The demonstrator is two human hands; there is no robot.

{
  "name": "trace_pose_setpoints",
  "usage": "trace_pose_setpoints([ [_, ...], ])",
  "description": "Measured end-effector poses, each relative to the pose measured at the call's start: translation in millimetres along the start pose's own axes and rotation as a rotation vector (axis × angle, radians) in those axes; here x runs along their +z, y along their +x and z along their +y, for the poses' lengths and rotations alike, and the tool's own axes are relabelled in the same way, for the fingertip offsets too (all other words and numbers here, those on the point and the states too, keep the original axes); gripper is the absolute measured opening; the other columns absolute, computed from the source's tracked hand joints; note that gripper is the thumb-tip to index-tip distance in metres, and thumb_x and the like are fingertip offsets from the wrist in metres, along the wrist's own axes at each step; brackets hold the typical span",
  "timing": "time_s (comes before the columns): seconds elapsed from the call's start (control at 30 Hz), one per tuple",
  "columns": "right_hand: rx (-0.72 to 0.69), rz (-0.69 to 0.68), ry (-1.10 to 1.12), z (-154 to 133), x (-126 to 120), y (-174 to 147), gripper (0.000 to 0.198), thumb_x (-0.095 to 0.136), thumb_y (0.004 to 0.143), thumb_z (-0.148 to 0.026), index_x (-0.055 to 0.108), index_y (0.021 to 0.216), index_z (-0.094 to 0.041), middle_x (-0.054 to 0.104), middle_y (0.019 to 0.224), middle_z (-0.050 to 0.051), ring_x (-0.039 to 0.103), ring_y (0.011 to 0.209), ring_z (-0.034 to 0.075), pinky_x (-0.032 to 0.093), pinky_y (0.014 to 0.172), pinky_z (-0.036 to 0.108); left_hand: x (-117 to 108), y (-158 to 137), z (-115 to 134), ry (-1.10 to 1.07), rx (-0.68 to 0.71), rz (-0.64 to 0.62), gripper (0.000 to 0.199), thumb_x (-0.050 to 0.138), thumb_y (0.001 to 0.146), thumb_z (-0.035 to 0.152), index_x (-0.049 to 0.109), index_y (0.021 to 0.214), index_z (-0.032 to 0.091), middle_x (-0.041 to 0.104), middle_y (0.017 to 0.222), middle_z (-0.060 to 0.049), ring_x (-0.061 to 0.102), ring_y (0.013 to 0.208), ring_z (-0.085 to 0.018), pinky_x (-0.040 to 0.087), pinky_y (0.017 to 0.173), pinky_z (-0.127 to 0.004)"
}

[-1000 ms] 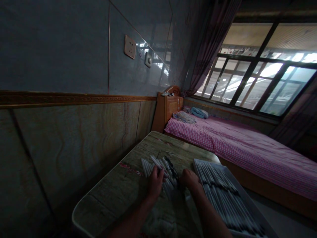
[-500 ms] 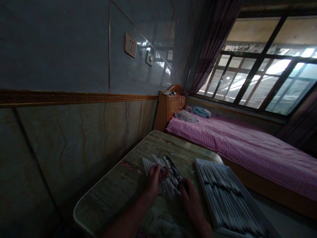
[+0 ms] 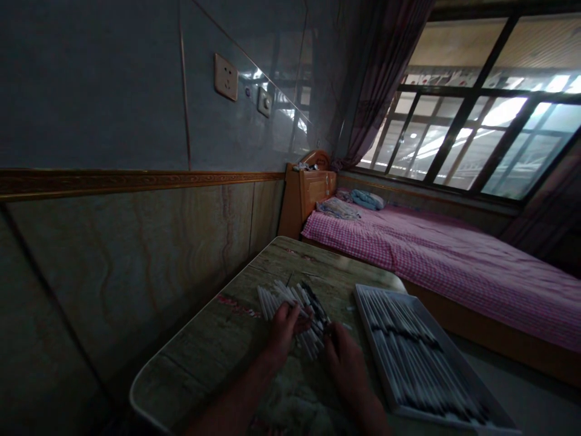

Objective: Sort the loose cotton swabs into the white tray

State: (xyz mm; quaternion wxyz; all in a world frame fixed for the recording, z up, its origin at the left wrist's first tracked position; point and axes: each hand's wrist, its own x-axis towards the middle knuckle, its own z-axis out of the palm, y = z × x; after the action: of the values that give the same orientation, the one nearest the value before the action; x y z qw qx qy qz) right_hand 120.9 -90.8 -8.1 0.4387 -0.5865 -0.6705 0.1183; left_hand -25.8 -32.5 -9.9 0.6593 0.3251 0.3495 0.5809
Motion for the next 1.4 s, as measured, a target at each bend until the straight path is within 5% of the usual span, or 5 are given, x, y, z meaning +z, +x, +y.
trace_pose_setpoints([
  [0.13,-0.003,-0.016,0.077,-4.4,-5.9,0.1,0.020,0.047,0.087,-0.036,0.059,0.084,-0.021,0.063,0.079,0.003,0.058,0.072,0.018,0.043,0.066,0.026,1.7,-2.2,-5.7,0.081,-0.049,-0.084,0.031,0.074,0.069,0.044,0.061,0.081,0.019,0.074,0.079,-0.005,0.071,0.067,-0.019,0.051,0.052,-0.023],
  [0.3,0.209,0.103,0.272,4.5,-19.4,4.4,0.043,0.029,0.094,-0.047,0.061,0.103,-0.019,0.066,0.086,0.005,0.061,0.076,0.018,0.047,0.067,0.027,-3.0,3.8,3.8,-0.249,-0.098,0.019,0.019,0.076,0.072,0.026,0.060,0.077,0.016,0.073,0.074,-0.002,0.070,0.062,-0.014,0.052,0.053,-0.019],
  [0.7,0.091,-0.180,-0.412,9.4,-20.4,1.7,0.021,0.048,0.083,-0.018,0.068,0.087,-0.024,0.066,0.091,0.003,0.061,0.080,0.015,0.037,0.063,0.021,-5.7,3.3,12.5,-0.387,-0.130,0.047,0.005,0.067,0.081,0.017,0.062,0.082,0.016,0.074,0.081,-0.003,0.071,0.067,-0.013,0.056,0.057,-0.020],
  [1.1,0.030,-0.187,-0.474,14.9,-7.2,9.1,0.019,0.053,0.084,-0.015,0.068,0.077,-0.025,0.068,0.084,0.004,0.061,0.076,0.016,0.035,0.060,0.023,1.0,-1.6,3.4,-0.218,-0.142,-0.001,0.022,0.079,0.068,0.027,0.063,0.079,0.016,0.072,0.076,-0.003,0.070,0.069,-0.015,0.054,0.060,-0.021],
  [1.4,0.142,0.058,0.027,9.8,-6.0,2.4,0.022,0.045,0.090,-0.035,0.060,0.086,-0.021,0.068,0.078,0.004,0.062,0.071,0.018,0.043,0.065,0.026,1.7,-6.3,0.5,-0.138,-0.142,-0.041,0.031,0.082,0.063,0.031,0.062,0.083,0.017,0.073,0.078,-0.002,0.070,0.071,-0.016,0.055,0.064,-0.024],
])
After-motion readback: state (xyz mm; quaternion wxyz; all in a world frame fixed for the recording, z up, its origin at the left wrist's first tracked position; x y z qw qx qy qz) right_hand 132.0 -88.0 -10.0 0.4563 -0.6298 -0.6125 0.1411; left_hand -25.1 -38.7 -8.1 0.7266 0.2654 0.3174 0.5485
